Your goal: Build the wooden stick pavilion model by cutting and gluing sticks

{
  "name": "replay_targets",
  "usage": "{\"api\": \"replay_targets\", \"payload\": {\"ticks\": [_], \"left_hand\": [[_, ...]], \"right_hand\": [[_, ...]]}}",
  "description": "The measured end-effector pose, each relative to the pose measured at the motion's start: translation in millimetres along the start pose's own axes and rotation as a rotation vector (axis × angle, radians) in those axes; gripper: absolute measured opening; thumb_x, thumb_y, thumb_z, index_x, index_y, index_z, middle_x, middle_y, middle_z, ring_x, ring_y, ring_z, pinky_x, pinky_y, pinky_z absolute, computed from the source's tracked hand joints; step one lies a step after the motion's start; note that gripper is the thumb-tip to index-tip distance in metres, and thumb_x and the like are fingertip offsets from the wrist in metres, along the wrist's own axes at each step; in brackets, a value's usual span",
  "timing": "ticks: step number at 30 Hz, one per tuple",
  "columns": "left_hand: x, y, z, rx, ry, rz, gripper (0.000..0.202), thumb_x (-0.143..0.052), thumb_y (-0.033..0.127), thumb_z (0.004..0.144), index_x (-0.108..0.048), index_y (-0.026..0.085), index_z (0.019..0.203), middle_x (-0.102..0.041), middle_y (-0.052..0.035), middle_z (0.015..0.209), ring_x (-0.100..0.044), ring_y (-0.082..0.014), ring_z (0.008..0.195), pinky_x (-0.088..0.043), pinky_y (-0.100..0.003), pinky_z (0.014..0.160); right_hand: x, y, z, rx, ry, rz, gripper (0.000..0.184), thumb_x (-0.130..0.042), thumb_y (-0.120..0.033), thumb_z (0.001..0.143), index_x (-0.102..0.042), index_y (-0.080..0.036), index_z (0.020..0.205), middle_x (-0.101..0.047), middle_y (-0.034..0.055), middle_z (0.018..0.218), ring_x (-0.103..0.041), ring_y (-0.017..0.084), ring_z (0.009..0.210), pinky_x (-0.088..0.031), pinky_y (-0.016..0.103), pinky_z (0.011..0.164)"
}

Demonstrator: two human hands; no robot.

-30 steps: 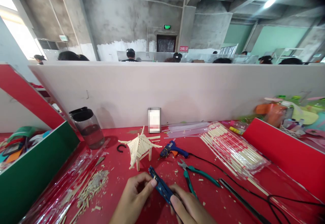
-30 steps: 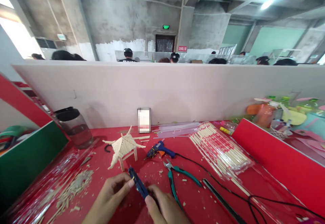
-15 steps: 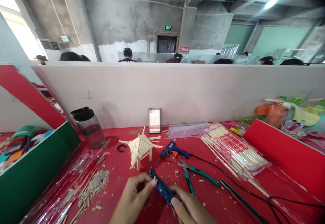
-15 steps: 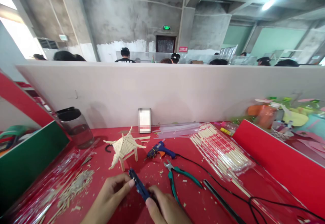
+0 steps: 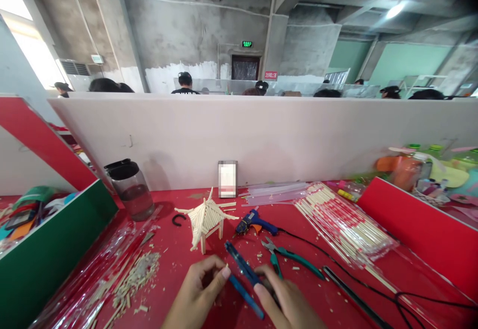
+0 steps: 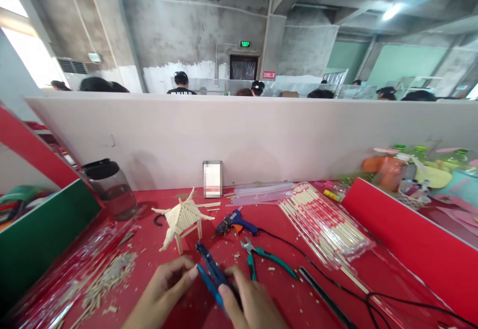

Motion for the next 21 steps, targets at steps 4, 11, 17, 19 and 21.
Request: {"api": "replay_targets", "payload": {"ticks": [4, 11, 17, 19, 21], "left_hand": [[-3.7, -1.3, -1.4, -0.028, -0.047, -0.047, 0.055, -0.064, 0.070, 0.087, -0.064, 0.017, 0.101, -0.050, 0.0065, 0.061, -0.053, -0.0140, 0.055, -0.043, -0.026, 0.058], [-15.7, -3.8, -2.5, -0.026, -0.167, -0.059, 0.051, -0.060, 0.067, 0.092, -0.062, 0.018, 0.103, -0.068, -0.0020, 0.066, -0.063, -0.0178, 0.062, -0.048, -0.029, 0.064], [-21.3, 3.0, -4.8, -0.049, -0.225, -0.122, 0.048, -0.063, 0.065, 0.092, -0.060, 0.018, 0.096, -0.074, -0.0068, 0.074, -0.062, -0.0170, 0.065, -0.047, -0.028, 0.065], [-22.1, 9.0, -5.9, -0.078, -0.245, -0.133, 0.045, -0.066, 0.061, 0.092, -0.062, 0.017, 0.088, -0.072, -0.0070, 0.076, -0.061, -0.0163, 0.066, -0.046, -0.027, 0.064], [-22.9, 13.5, -7.1, -0.090, -0.264, -0.129, 0.044, -0.070, 0.058, 0.090, -0.065, 0.015, 0.083, -0.068, -0.0054, 0.075, -0.061, -0.0158, 0.067, -0.046, -0.026, 0.065]], "right_hand": [[37.0, 21.8, 15.5, 0.026, 0.115, -0.167, 0.053, -0.038, -0.055, 0.103, -0.063, -0.018, 0.133, -0.075, 0.0160, 0.127, -0.073, 0.032, 0.115, -0.058, 0.041, 0.094], [89.4, 78.5, 30.0, 0.026, 0.416, -0.601, 0.058, -0.039, -0.056, 0.102, -0.058, -0.011, 0.134, -0.073, 0.0221, 0.117, -0.069, 0.039, 0.110, -0.055, 0.049, 0.089], [83.3, 102.4, 42.0, -0.029, 0.344, -0.741, 0.057, -0.042, -0.050, 0.103, -0.059, -0.005, 0.135, -0.071, 0.0247, 0.120, -0.068, 0.040, 0.112, -0.053, 0.048, 0.091], [79.6, 105.7, 45.0, -0.038, 0.320, -0.734, 0.056, -0.043, -0.048, 0.103, -0.059, -0.005, 0.136, -0.071, 0.0244, 0.120, -0.068, 0.039, 0.113, -0.053, 0.047, 0.092], [76.9, 109.4, 47.6, -0.034, 0.304, -0.709, 0.055, -0.044, -0.047, 0.103, -0.061, -0.005, 0.135, -0.072, 0.0244, 0.121, -0.068, 0.039, 0.114, -0.053, 0.047, 0.094]]}}
Point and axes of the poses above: each hand's wrist, its own z-axis towards the middle knuckle, its own x-axis out of the back of the hand, y = z × x, the point moved 9 cm from there along z, towards the middle knuckle
